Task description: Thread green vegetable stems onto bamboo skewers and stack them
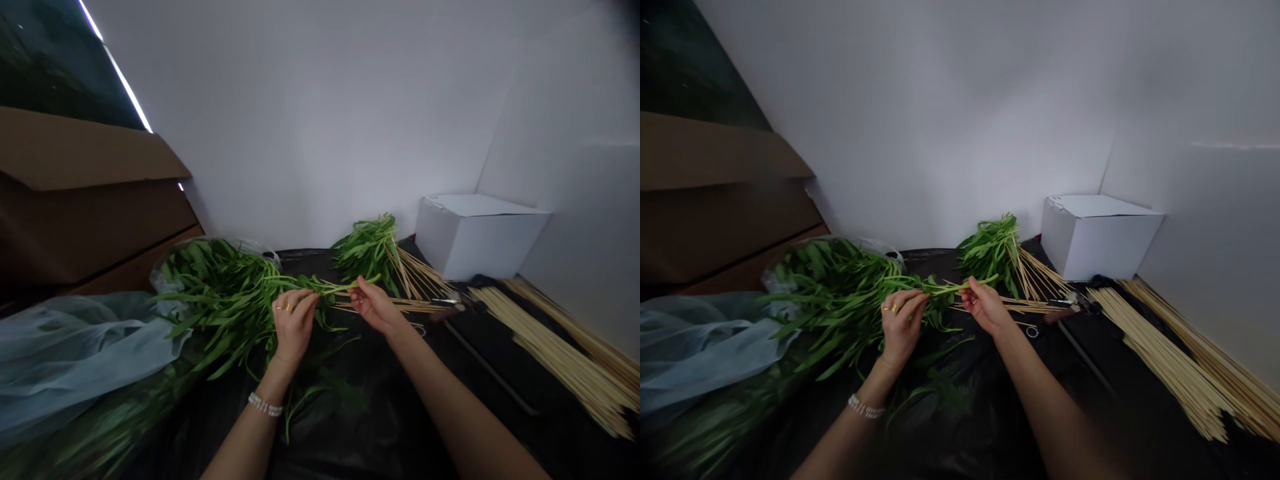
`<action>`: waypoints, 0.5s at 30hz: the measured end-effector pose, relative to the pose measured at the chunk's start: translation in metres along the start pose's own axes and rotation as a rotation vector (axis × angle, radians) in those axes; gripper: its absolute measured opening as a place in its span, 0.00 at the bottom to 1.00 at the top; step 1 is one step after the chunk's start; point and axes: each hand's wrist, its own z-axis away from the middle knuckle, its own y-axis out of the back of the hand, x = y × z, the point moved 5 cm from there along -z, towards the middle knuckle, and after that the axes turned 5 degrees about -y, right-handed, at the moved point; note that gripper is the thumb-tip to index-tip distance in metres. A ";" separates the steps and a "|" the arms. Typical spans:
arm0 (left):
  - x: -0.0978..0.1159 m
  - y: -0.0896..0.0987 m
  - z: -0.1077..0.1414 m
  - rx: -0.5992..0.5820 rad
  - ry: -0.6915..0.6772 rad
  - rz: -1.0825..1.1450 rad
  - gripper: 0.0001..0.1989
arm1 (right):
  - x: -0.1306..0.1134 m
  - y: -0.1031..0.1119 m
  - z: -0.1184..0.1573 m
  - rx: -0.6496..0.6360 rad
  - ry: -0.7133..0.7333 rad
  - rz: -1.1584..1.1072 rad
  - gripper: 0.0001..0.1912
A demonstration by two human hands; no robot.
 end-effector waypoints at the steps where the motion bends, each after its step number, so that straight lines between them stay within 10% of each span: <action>1: 0.000 -0.001 0.000 -0.015 -0.006 -0.014 0.09 | 0.000 -0.001 0.001 -0.012 -0.007 0.003 0.15; 15: -0.007 -0.014 0.002 -0.197 0.001 -0.060 0.10 | 0.001 -0.001 0.001 -0.018 -0.013 0.039 0.16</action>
